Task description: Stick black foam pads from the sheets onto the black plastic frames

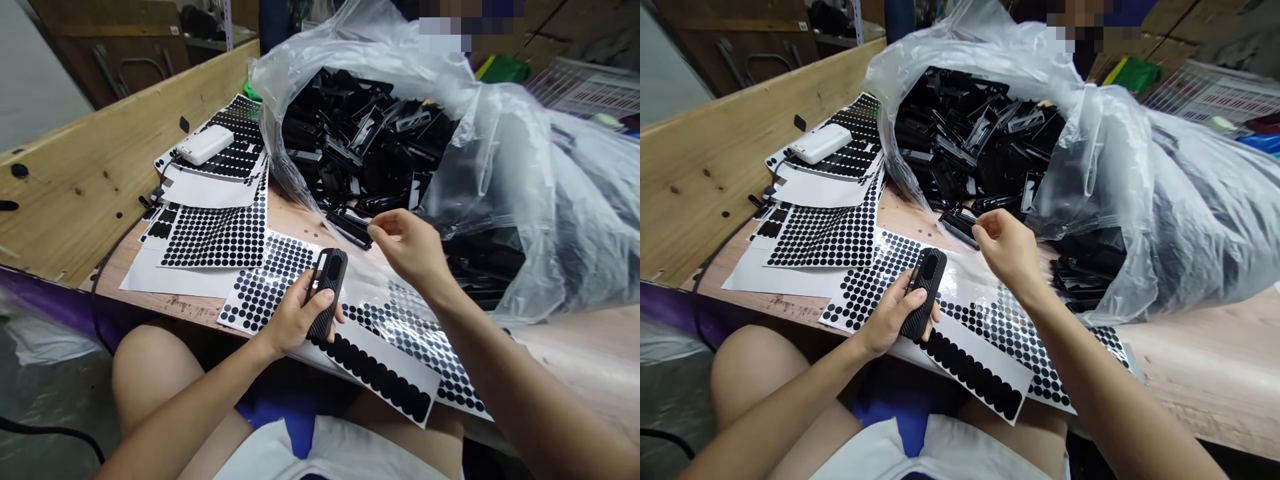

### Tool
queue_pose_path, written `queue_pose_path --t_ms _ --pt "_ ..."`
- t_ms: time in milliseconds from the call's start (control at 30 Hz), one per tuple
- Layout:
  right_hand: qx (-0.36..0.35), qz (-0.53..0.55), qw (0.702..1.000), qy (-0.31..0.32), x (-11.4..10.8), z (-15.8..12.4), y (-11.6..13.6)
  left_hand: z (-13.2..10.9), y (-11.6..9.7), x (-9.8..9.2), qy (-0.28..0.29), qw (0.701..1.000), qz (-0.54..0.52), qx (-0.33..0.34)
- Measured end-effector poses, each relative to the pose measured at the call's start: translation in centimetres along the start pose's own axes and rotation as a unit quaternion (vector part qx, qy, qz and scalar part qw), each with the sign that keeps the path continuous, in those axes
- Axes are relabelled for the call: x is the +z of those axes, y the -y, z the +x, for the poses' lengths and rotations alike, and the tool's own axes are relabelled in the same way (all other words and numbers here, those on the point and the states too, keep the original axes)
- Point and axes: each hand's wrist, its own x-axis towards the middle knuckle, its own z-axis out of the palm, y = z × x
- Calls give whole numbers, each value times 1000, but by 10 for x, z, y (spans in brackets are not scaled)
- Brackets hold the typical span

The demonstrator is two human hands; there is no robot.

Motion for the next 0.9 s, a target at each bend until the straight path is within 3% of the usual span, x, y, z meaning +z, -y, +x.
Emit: queue_pose_path --t_ms 133,300,500,600,667,767,833,900 --pt "-34 -69 997 31 6 13 -26 -1 -2 1 -29 999 -22 12" --pt "4 -15 1000 2 -5 -1 -37 0 -10 5 -89 992 -84 10" --pt "27 36 999 15 6 0 -49 1 -11 6 -99 992 -80 7" --pt "52 103 993 32 -2 -9 -45 1 -10 3 -101 990 -101 -1" --pt "77 200 974 68 -15 -23 -36 1 -10 2 -100 987 -128 -6" --pt "130 354 914 150 -33 -47 -19 2 -9 0 -102 981 -164 -13" --pt "142 390 887 200 -39 -57 -8 3 -9 0 -104 980 -169 -20" --pt "115 371 885 258 -40 -61 0 4 -9 -1 -104 980 -170 -27"
